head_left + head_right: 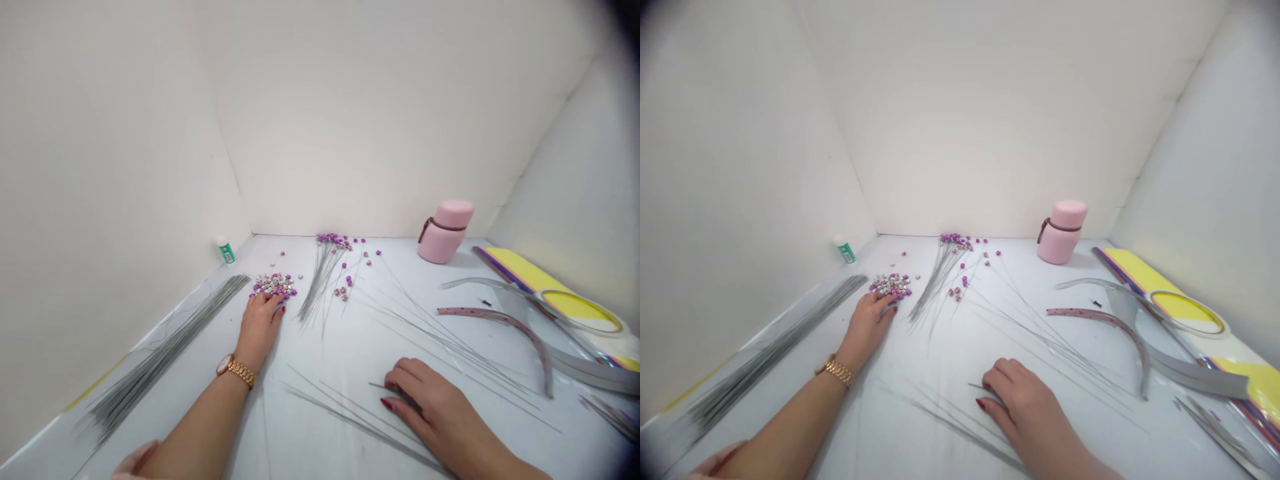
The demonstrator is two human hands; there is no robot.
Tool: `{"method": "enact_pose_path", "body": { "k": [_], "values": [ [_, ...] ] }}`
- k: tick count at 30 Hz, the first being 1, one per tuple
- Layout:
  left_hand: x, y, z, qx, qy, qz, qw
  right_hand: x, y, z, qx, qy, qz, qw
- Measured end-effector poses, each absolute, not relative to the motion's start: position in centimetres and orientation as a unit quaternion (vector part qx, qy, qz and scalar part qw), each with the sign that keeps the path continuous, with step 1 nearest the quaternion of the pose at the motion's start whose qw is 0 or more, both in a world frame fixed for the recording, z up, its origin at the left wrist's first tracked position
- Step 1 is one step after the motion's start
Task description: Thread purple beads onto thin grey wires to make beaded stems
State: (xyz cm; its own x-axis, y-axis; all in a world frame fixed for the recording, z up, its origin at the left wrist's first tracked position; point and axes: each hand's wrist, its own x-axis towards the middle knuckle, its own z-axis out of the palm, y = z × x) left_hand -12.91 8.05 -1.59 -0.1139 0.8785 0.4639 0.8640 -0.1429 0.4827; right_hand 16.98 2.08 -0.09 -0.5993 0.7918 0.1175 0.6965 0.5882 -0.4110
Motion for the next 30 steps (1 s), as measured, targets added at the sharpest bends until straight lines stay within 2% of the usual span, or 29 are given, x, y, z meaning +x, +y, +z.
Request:
{"method": "enact_pose_path", "body": {
  "k": [8, 12, 15, 17, 20, 25, 28, 30],
  "values": [
    [-11.8, 6.7, 0.2, 0.651, 0.641, 0.399, 0.074, 16.2, 1.6, -0.1, -0.409, -0.897, 0.077, 0.151],
    [-9.7, 4.9, 1.1, 0.63, 0.626, 0.422, 0.179, 16.1, 1.3, -0.5, -0.394, -0.906, 0.028, 0.151],
    [-7.7, 3.5, 1.5, 0.59, 0.592, 0.43, 0.342, 16.1, 1.3, -1.0, -0.395, -0.908, -0.006, 0.138],
    [-6.5, 2.7, 1.7, 0.439, 0.529, 0.475, 0.549, 16.0, 1.3, -1.2, -0.394, -0.909, -0.03, 0.133],
    [-5.2, 1.8, 2.1, 0.265, 0.448, 0.484, 0.703, 15.7, 1.4, -1.3, -0.383, -0.913, -0.066, 0.123],
    [-4.4, 0.7, 2.3, 0.194, 0.405, 0.46, 0.766, 15.4, 1.5, -1.3, -0.378, -0.913, -0.094, 0.121],
    [-4.0, 0.4, 2.2, 0.179, 0.39, 0.446, 0.786, 15.6, 1.4, -1.1, -0.404, -0.903, -0.026, 0.144],
    [-3.9, 0.3, 2.1, 0.176, 0.386, 0.439, 0.792, 15.8, 1.2, -0.8, -0.453, -0.874, 0.076, 0.161]
  ]
}}
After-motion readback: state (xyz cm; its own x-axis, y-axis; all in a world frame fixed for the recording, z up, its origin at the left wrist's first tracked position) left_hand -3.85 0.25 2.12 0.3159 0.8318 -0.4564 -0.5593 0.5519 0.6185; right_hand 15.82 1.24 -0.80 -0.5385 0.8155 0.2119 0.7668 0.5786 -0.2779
